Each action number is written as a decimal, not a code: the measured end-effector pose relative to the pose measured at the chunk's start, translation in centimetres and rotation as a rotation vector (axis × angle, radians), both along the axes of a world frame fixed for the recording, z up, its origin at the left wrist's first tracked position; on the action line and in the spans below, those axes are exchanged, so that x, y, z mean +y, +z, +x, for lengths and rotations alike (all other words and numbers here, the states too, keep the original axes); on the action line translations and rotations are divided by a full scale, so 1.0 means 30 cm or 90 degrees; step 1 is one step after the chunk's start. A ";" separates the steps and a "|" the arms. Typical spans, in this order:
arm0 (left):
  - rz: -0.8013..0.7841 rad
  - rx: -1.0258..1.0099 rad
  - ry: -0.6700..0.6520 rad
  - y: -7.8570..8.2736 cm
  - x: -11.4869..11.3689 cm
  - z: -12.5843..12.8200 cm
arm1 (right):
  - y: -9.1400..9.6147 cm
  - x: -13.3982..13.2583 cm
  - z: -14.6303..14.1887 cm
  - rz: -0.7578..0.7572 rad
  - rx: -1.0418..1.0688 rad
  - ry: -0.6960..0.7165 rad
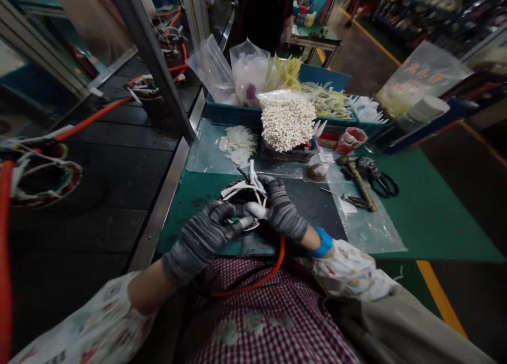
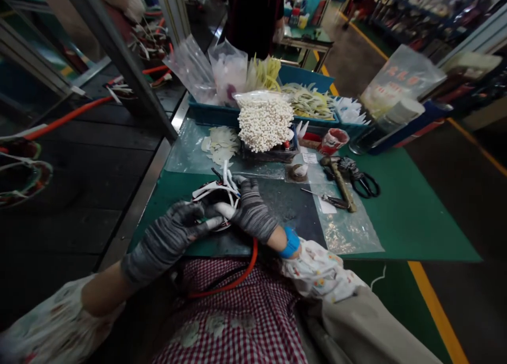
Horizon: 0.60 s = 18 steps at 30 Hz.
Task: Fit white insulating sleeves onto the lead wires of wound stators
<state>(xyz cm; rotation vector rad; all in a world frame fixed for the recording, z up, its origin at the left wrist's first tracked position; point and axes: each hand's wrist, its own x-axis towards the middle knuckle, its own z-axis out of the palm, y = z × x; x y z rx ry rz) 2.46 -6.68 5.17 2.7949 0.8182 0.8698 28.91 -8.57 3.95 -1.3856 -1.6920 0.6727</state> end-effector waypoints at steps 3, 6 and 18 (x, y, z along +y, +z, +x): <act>0.088 0.069 -0.123 0.066 0.057 -0.024 | -0.034 0.040 -0.004 -0.024 0.042 0.040; 0.209 0.148 -0.179 0.120 0.100 -0.024 | -0.004 0.171 0.028 -0.045 0.061 0.157; 0.236 0.117 -0.006 -0.023 -0.023 0.006 | 0.073 0.258 0.115 0.174 -0.143 0.153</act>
